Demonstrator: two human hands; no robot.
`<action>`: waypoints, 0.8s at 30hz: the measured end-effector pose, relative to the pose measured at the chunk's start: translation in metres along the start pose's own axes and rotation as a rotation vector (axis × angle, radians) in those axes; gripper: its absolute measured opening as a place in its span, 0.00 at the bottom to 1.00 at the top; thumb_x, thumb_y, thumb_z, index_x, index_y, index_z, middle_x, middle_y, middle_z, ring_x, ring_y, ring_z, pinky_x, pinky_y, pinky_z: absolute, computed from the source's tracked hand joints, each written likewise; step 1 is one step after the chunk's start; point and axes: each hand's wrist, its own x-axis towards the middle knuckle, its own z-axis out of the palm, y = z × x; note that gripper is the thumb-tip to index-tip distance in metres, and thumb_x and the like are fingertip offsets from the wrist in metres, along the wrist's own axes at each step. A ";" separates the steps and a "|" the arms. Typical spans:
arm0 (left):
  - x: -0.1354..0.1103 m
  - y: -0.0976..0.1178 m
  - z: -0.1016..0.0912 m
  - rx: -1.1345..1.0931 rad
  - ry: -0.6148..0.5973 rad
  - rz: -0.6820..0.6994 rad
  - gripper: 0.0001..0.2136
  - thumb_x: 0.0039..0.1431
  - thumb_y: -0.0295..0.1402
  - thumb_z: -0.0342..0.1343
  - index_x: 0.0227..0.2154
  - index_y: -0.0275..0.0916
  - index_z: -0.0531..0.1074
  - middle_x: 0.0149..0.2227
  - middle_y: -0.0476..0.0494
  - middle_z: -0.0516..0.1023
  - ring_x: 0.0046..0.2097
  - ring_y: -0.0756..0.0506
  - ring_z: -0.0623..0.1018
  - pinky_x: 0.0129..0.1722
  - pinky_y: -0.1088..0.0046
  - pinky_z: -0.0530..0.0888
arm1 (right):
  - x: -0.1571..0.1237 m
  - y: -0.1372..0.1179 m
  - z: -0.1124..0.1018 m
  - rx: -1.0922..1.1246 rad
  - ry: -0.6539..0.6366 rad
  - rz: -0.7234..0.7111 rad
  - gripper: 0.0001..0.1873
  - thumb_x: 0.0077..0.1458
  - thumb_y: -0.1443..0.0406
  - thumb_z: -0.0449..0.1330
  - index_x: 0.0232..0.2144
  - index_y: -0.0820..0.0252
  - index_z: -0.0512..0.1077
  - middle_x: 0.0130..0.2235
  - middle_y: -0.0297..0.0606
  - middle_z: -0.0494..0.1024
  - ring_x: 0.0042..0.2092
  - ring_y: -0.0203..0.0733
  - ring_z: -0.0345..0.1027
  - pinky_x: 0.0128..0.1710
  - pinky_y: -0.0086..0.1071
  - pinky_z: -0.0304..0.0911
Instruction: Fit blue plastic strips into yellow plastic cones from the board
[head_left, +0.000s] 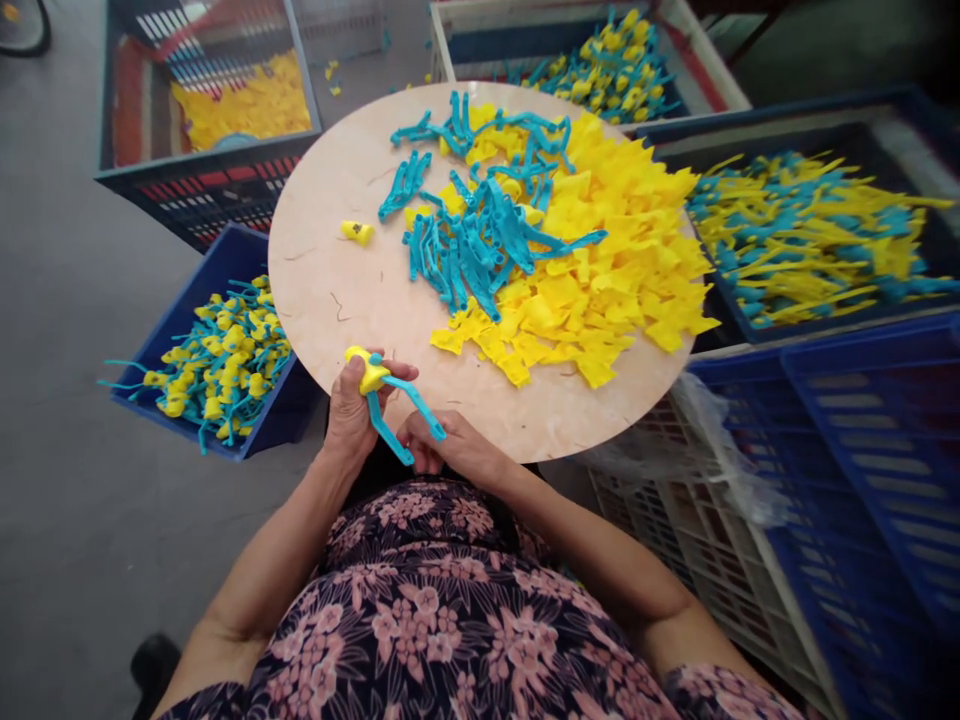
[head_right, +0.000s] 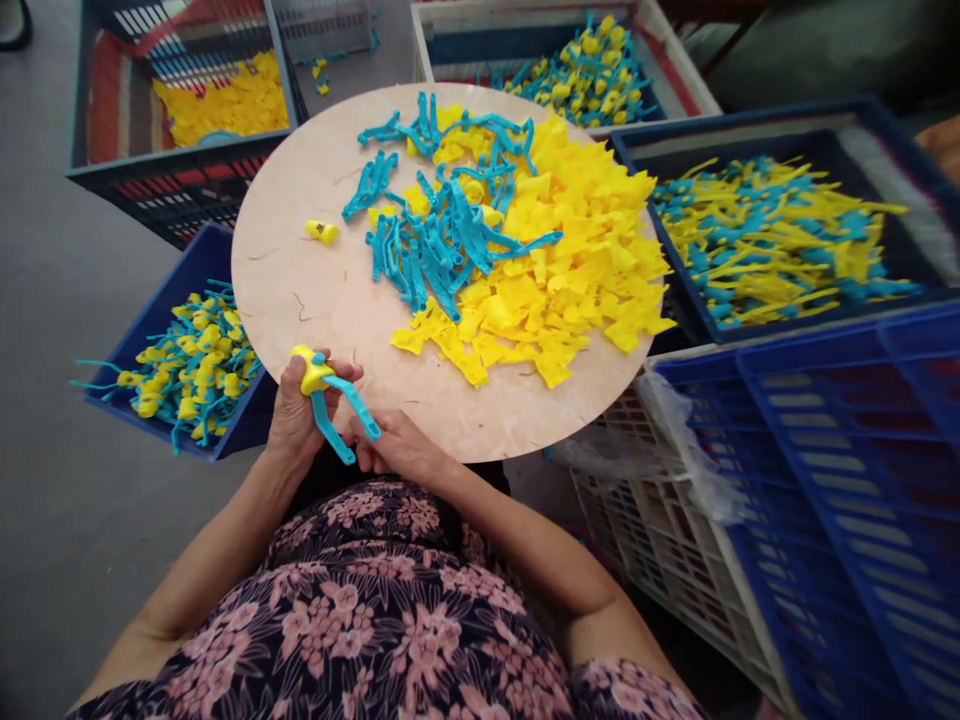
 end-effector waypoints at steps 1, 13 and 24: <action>-0.002 -0.002 -0.002 0.017 -0.019 0.025 0.18 0.51 0.50 0.62 0.36 0.40 0.70 0.26 0.49 0.80 0.33 0.45 0.82 0.47 0.63 0.75 | 0.001 0.004 -0.006 0.034 0.042 0.014 0.28 0.56 0.42 0.53 0.30 0.61 0.72 0.20 0.29 0.70 0.21 0.31 0.61 0.22 0.25 0.56; 0.013 0.039 -0.077 0.158 0.235 0.136 0.28 0.47 0.52 0.65 0.46 0.39 0.68 0.27 0.49 0.79 0.29 0.46 0.81 0.32 0.71 0.77 | -0.013 0.029 -0.045 0.069 0.341 -0.036 0.24 0.49 0.45 0.64 0.30 0.60 0.74 0.22 0.31 0.71 0.22 0.32 0.60 0.23 0.28 0.56; 0.066 0.094 -0.187 0.123 0.833 -0.093 0.15 0.64 0.43 0.53 0.44 0.36 0.66 0.23 0.50 0.74 0.23 0.46 0.77 0.33 0.67 0.76 | -0.011 0.032 -0.040 -0.021 0.323 -0.004 0.23 0.49 0.45 0.63 0.32 0.58 0.74 0.23 0.33 0.72 0.24 0.36 0.63 0.24 0.30 0.58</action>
